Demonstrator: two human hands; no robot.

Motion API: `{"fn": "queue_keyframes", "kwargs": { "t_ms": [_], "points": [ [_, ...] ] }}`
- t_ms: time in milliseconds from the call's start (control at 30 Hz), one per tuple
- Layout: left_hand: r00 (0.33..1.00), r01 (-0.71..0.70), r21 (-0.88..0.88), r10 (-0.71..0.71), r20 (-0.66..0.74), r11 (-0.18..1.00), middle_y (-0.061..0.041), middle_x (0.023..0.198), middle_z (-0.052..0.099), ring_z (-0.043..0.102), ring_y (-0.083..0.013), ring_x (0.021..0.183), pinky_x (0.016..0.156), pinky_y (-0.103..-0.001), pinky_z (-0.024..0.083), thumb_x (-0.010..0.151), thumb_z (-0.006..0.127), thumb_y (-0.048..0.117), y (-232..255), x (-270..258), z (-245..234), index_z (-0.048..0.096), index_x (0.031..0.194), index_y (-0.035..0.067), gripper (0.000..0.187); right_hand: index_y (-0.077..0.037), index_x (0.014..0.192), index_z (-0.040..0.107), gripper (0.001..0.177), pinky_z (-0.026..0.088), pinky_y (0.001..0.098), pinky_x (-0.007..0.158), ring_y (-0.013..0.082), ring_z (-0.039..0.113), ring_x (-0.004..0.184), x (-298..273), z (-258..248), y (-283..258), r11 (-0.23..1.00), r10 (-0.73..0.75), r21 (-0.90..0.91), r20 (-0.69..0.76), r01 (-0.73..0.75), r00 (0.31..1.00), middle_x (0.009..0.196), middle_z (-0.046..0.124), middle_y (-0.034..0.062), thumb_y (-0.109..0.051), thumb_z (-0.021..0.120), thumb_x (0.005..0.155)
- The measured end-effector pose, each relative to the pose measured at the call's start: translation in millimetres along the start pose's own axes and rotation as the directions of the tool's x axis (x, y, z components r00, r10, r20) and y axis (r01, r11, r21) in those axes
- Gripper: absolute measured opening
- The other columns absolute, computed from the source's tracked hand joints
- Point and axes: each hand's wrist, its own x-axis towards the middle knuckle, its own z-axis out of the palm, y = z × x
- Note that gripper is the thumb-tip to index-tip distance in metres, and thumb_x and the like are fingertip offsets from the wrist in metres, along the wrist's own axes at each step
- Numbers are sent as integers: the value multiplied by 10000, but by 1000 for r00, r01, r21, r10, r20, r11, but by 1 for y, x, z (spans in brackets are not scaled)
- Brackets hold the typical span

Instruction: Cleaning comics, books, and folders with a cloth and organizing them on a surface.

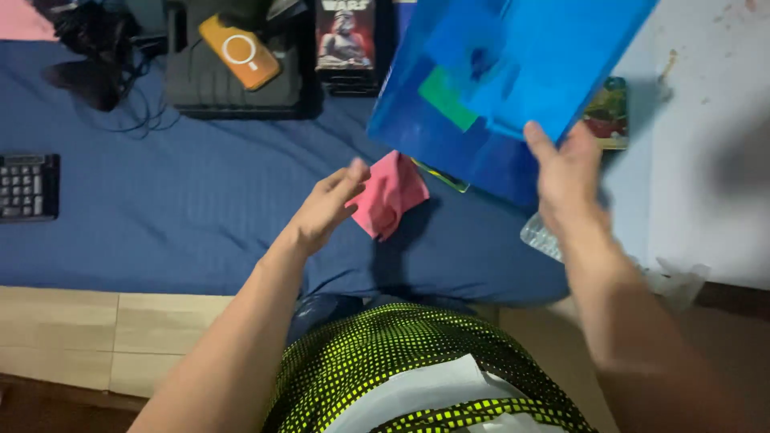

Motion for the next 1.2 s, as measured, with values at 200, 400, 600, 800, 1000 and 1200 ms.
{"fn": "queue_keyframes", "kwargs": {
  "t_ms": [200, 400, 600, 800, 1000, 1200],
  "points": [
    [985, -17, -677, 127, 114, 735, -111, 1438, 603, 584, -230, 1291, 1051, -435, 451, 874, 426, 789, 32, -56, -53, 523, 1454, 34, 957, -11, 1214, 643, 270, 572, 328, 927, 140, 685, 1032, -7, 74, -28, 986, 78, 117, 283, -115, 956, 1163, 730, 62, -101, 712, 969],
    [998, -22, -434, -7, -65, 901, -88, 1190, 712, 680, -224, 1053, 902, -425, 582, 919, 662, 361, -20, -62, -141, 651, 1284, 31, 492, -79, 1262, 654, 362, 538, 375, 666, 154, 681, 811, -54, 184, 31, 914, 400, -155, 504, -376, 765, 1017, 728, 35, -150, 702, 911],
    [967, 143, -222, -184, -176, 964, -51, 1091, 755, 687, -186, 985, 855, -387, 563, 891, 740, 159, -89, -62, -223, 710, 1222, 47, 351, -68, 1363, 584, 521, 624, 402, 834, 180, 671, 987, -98, 230, 94, 732, 681, -401, 446, -551, 581, 1239, 657, 89, -332, 709, 932],
    [945, 230, -20, -228, -234, 973, -87, 1138, 737, 667, -208, 1016, 892, -392, 533, 900, 753, 189, -148, -41, -277, 678, 1273, 26, 414, -80, 1356, 590, 503, 628, 381, 802, 243, 749, 981, -116, 205, 133, 625, 780, -356, 310, -695, 543, 1226, 698, 110, -323, 640, 919],
    [895, 326, 186, -240, -375, 927, -131, 1065, 693, 663, -226, 873, 723, -388, 534, 908, 783, 265, -148, -35, -287, 579, 1313, -14, 533, -83, 1157, 658, 378, 624, 356, 623, 177, 720, 891, -94, 183, 105, 734, 528, -359, -231, -576, 817, 1099, 725, 114, -155, 751, 798],
    [916, 211, 162, -137, -378, 964, -105, 930, 696, 649, -178, 710, 533, -356, 528, 820, 815, 235, -185, -36, -309, 618, 1167, -26, 476, -53, 1160, 547, 501, 545, 447, 682, 315, 713, 874, -51, 178, 150, 674, 655, -91, -384, -733, 651, 1042, 673, 132, -314, 831, 842]
  ]
}}
